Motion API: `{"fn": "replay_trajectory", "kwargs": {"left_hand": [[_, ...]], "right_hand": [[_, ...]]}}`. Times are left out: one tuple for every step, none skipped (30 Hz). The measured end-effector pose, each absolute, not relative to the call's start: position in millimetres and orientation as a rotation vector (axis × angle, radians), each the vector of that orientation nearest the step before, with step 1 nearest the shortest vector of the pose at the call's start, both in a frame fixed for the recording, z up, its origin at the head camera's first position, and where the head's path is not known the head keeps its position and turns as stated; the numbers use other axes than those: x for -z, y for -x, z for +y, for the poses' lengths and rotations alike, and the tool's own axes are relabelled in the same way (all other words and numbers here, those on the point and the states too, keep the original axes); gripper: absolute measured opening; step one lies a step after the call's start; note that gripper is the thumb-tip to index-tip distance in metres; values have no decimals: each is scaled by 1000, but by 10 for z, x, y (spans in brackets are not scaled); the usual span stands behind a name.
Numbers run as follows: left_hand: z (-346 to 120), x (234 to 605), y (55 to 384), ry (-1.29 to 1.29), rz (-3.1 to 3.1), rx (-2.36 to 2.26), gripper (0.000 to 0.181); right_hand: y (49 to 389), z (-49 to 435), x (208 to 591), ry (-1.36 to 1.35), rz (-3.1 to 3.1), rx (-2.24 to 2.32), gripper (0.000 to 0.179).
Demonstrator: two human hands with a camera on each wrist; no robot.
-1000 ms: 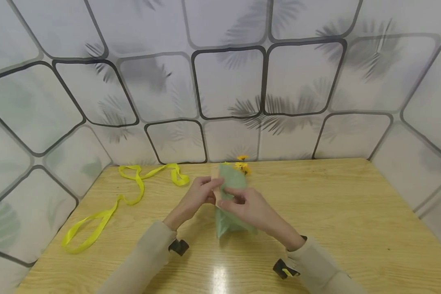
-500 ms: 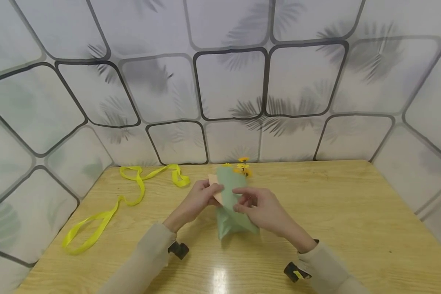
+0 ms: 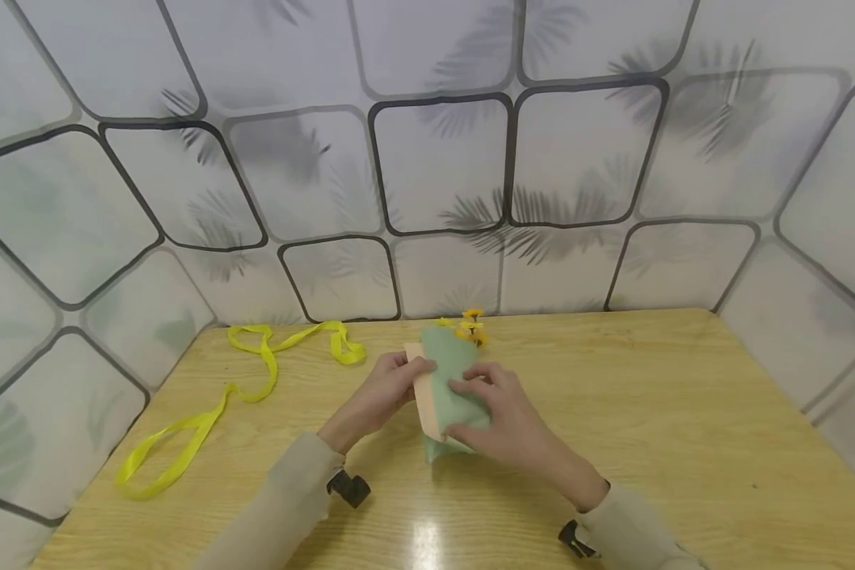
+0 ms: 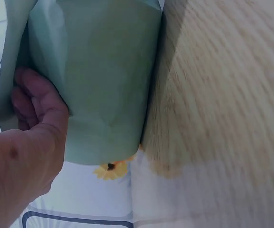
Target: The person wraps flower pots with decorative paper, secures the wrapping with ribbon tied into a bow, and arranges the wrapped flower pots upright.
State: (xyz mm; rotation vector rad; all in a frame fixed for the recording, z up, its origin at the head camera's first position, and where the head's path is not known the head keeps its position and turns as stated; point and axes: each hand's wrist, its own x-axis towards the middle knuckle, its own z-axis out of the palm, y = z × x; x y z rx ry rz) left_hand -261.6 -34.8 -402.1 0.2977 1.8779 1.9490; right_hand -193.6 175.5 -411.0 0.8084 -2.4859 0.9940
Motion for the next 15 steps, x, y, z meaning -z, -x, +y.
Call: {"fn": "replay_trajectory", "kwargs": {"left_hand": [[-350,4016,2615,-291,1900,-1941,39],[-354,4010,2613,-289,1936,-1926,38],[-361,4004,2609,-287,1980,-1905,36],[-369,3991,2600,-287,2033,-1876,34],[-380,3983,2591,-291,2098,-1835,33],[-393,3979,2582,-292,2165,-1786,32],[-407,3978,2571,-295,2219,-1733,33],[-421,3978,2561,-300,2256,-1684,35],[-435,3980,2550,-307,2270,-1640,36],[-447,3985,2538,-322,2263,-1612,38],[-458,3992,2529,-330,2236,-1596,39],[-466,4000,2523,-335,2193,-1596,40],[-470,4008,2515,-342,2146,-1605,40],[-473,4015,2511,-348,2106,-1616,40],[-473,4021,2505,-353,2069,-1636,40]], "right_hand": [[1931,1740,4121,-810,-2465,-961,54],[1924,1726,4127,-811,-2449,-929,53],[1916,1713,4131,-813,-2437,-901,52],[1909,1701,4132,-810,-2429,-880,51],[1902,1691,4131,-805,-2427,-867,50],[1895,1683,4129,-797,-2429,-858,49],[1889,1677,4128,-792,-2431,-853,49],[1885,1674,4127,-787,-2436,-849,48],[1882,1671,4126,-781,-2443,-842,47],[1879,1670,4126,-776,-2448,-840,46],[1875,1671,4125,-772,-2455,-842,46],[1871,1674,4124,-768,-2461,-847,45],[1867,1677,4123,-765,-2469,-851,46],[1860,1682,4120,-760,-2480,-854,47],[1852,1688,4115,-756,-2491,-857,48]]}}
